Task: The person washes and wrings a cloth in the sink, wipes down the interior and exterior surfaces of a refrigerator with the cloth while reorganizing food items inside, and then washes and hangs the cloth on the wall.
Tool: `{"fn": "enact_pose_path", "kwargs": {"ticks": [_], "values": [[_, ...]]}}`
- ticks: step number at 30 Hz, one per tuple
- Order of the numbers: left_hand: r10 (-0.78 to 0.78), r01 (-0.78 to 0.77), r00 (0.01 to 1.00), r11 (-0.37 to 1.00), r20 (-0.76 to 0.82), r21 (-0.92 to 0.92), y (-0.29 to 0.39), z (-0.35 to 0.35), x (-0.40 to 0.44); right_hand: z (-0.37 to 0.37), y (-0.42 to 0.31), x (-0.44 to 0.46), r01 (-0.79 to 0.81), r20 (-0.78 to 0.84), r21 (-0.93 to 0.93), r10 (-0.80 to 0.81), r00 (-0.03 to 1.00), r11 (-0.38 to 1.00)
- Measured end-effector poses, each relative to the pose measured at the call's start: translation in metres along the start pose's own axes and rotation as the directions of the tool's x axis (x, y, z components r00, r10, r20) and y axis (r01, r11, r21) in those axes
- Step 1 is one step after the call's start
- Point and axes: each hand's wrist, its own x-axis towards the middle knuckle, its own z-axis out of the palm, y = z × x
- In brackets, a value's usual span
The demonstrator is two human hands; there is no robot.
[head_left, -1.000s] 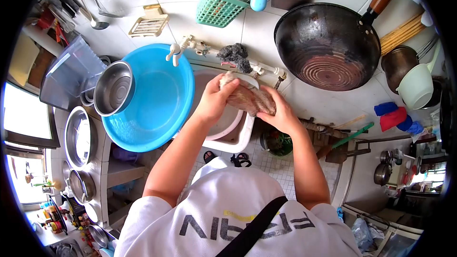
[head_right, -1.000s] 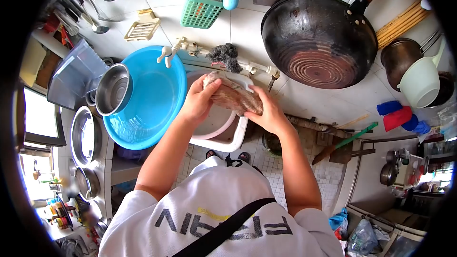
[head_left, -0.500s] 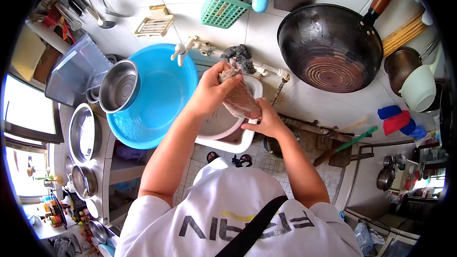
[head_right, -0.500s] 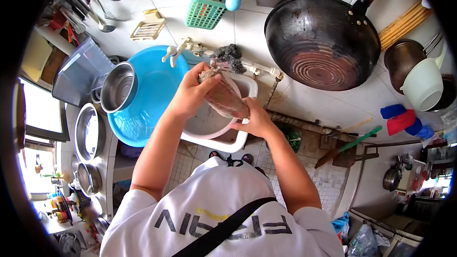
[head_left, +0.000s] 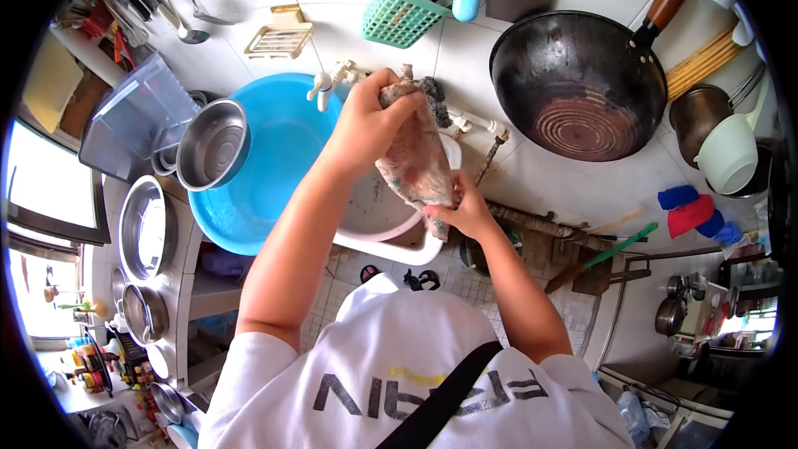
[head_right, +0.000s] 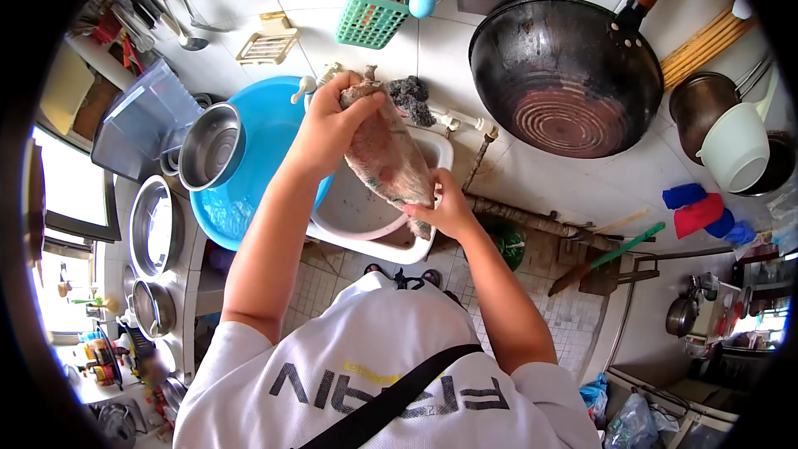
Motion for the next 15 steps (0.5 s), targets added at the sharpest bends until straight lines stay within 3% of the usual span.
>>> {"fn": "enact_pose_path", "kwargs": {"ticks": [4, 5, 6, 8, 9, 10, 12, 14, 15], "values": [[-0.016, -0.015, 0.98, 0.988, 0.199, 0.152, 0.009, 0.019, -0.008, 0.026, -0.037, 0.012, 0.416, -0.219, 0.003, -0.405, 0.888, 0.909], [-0.034, 0.018, 0.967, 0.998, 0.254, 0.063, 0.006, 0.025, -0.008, 0.036, -0.04, 0.017, 0.417, -0.255, 0.056, -0.391, 0.884, 0.907], [-0.086, 0.078, 0.955, 0.996, 0.283, 0.04, 0.01, 0.028, -0.01, 0.037, -0.039, 0.019, 0.316, -0.133, 0.054, -0.307, 0.942, 0.947], [0.132, -0.166, 0.978, 0.959, 0.159, 0.23, -0.001, 0.027, -0.004, 0.036, -0.036, 0.023, 0.109, 0.113, 0.009, -0.11, 0.988, 0.994], [0.184, -0.205, 0.978, 0.923, 0.094, 0.326, -0.005, 0.021, -0.003, 0.035, -0.014, 0.027, 0.05, 0.062, 0.054, -0.054, 0.997, 0.997], [0.241, -0.232, 0.97, 0.876, 0.033, 0.422, -0.009, 0.009, -0.003, 0.021, -0.017, 0.026, -0.171, 0.18, 0.246, 0.129, 0.975, 0.954], [0.185, -0.122, 0.974, 0.917, -0.133, 0.38, -0.016, -0.008, -0.012, -0.007, 0.006, 0.019, -0.182, 0.04, 0.237, 0.177, 0.983, 0.954], [0.121, -0.014, 0.972, 0.885, -0.2, 0.466, -0.048, -0.029, -0.021, -0.034, -0.029, 0.002, 0.012, -0.109, -0.211, -0.036, 0.993, 0.977], [0.06, 0.044, 0.98, 0.865, -0.191, 0.5, -0.064, -0.034, -0.027, -0.049, -0.041, -0.001, -0.008, -0.027, -0.229, 0.002, 1.0, 0.973]]}}
